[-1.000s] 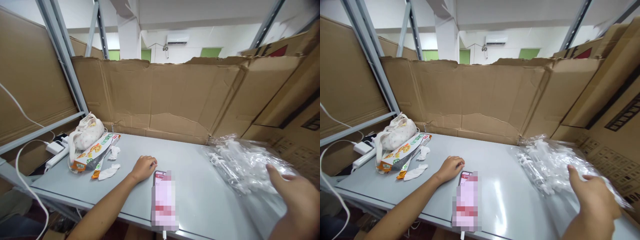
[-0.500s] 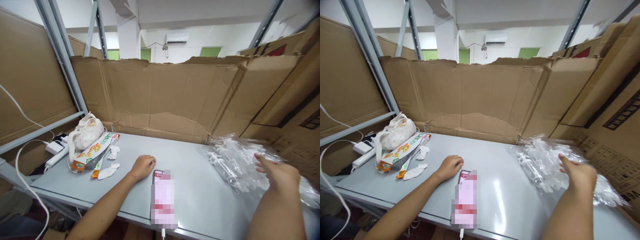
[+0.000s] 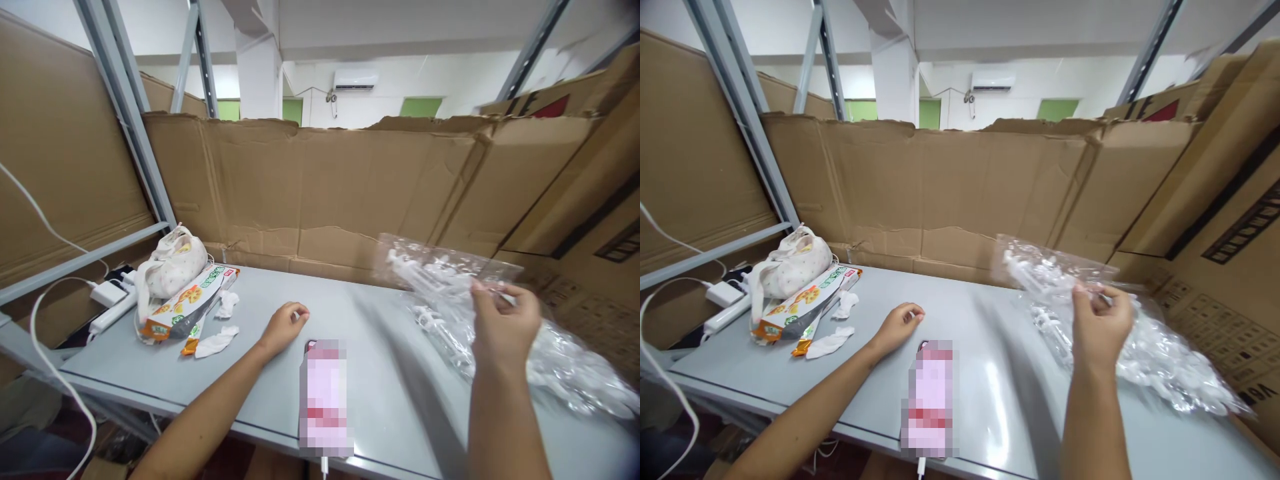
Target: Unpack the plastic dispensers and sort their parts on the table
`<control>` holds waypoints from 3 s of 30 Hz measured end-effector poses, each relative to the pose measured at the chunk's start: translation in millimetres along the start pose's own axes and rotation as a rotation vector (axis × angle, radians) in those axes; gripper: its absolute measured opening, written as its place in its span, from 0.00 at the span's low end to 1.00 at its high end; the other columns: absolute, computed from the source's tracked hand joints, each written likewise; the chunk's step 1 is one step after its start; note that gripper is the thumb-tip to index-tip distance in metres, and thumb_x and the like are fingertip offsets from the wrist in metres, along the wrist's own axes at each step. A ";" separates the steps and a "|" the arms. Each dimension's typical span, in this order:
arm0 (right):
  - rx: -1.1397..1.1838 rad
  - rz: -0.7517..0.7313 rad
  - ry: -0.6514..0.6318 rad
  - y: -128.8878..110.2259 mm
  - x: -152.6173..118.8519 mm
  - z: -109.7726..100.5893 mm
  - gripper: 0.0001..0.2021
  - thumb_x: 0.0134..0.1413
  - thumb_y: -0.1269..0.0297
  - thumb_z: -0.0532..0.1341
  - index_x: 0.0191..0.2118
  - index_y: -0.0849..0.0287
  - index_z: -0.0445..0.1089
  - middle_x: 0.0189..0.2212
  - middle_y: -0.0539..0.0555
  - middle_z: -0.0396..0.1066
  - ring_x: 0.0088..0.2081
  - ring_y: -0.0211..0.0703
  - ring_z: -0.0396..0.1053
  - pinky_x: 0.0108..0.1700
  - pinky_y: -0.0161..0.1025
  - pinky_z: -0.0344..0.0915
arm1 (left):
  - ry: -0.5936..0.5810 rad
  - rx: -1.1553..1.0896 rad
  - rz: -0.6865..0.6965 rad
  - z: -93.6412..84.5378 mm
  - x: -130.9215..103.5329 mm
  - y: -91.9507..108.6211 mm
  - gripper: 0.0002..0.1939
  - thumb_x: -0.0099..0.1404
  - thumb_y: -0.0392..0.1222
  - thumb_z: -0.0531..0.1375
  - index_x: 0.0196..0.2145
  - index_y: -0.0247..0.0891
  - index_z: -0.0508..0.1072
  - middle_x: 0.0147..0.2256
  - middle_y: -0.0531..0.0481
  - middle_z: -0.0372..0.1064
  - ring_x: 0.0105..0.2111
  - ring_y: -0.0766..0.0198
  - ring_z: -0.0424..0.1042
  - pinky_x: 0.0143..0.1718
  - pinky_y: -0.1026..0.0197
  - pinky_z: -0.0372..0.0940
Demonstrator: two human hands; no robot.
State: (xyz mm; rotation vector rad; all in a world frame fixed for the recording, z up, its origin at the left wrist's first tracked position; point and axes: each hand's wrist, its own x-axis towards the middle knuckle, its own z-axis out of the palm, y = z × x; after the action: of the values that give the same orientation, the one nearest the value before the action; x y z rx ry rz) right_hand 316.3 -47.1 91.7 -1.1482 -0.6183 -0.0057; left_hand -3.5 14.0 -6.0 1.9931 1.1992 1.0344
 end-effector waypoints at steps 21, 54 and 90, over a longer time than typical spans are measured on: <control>0.796 1.122 -0.861 36.0 -123.4 46.5 0.15 0.34 0.58 0.71 0.32 0.54 0.72 0.35 0.50 0.75 0.41 0.45 0.71 0.50 0.48 0.64 | 0.041 -1.217 -0.401 -9.0 8.1 5.4 0.18 0.56 0.42 0.62 0.44 0.40 0.65 0.46 0.45 0.67 0.36 0.66 0.73 0.38 0.63 0.67; 0.656 0.973 -0.673 48.5 -95.6 39.2 0.08 0.40 0.69 0.68 0.30 0.55 0.70 0.31 0.48 0.74 0.36 0.44 0.73 0.46 0.46 0.71 | 0.378 0.247 0.185 -20.7 -0.2 13.8 0.18 0.60 0.45 0.57 0.48 0.42 0.64 0.45 0.45 0.65 0.45 0.58 0.62 0.48 0.55 0.55; 0.536 0.887 -0.702 50.2 -92.7 36.6 0.10 0.40 0.65 0.68 0.32 0.57 0.70 0.30 0.48 0.73 0.31 0.42 0.72 0.41 0.45 0.72 | 0.277 -0.591 -0.108 -14.2 4.5 9.2 0.21 0.59 0.44 0.58 0.50 0.39 0.64 0.53 0.41 0.61 0.51 0.58 0.63 0.51 0.57 0.57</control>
State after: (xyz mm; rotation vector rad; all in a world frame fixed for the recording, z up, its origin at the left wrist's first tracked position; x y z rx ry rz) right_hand 238.0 -22.6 16.1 -0.7930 -0.6117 1.2898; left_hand -10.1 15.4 10.2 1.3476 0.9695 1.4417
